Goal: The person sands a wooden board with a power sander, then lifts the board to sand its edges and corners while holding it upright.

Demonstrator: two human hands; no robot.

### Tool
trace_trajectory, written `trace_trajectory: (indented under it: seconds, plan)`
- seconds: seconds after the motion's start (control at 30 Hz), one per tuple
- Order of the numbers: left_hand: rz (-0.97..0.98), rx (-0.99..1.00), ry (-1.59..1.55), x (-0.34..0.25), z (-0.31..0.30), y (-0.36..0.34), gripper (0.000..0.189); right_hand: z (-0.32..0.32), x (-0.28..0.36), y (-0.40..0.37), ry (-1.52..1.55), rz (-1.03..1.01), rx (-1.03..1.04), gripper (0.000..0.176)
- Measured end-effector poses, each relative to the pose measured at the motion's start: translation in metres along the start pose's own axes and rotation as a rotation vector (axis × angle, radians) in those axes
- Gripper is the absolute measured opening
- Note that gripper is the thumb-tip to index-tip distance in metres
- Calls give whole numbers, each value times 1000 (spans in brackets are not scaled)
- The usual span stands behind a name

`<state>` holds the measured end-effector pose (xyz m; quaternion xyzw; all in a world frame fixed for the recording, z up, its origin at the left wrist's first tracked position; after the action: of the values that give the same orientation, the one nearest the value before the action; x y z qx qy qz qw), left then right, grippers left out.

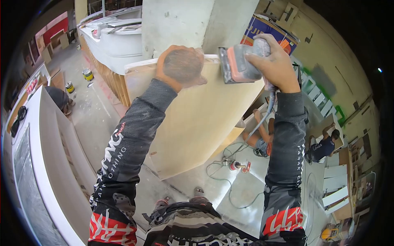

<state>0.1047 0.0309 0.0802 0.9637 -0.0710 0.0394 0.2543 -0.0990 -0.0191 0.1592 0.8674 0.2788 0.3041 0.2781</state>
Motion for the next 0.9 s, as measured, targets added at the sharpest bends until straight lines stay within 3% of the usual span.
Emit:
trace_trajectory:
  seconds: [0.23,0.4,0.5,0.57,0.63,0.73,0.9]
  plan:
    - [-14,39,22,6,9,5,59,-3,-13,-1,-79,-55,-60,66]
    - [-3,-11,24,7,9,1,59,-14,-81,7,45,94,-13,60]
    - [-16,-50,49,7,9,1,54,-15,-90,4,79,145,-16,60]
    - [-30,-51,81,7,11,2,51,-16,-79,0,100,160,-18,60]
    - [5,-131,19,7,12,-1,57,-16,-53,-3,-6,54,-15,60]
    - [-4,-37,35,6,10,2,59,-7,-15,-6,-69,-65,8,59]
    - [23,-79,3,8,11,4,57,6,33,-12,-54,-204,-43,62]
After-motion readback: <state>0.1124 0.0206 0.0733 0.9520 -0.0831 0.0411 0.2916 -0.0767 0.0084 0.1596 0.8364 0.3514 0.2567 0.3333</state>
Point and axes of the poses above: each hand's wrist, its own y-axis towards the middle knuckle, its own z-axis out of the palm, x = y × z, the point moved 8 cm from there along y, towards the middle knuckle, and after that the axes turned 2 degrees about z, right-handed, at the moved point
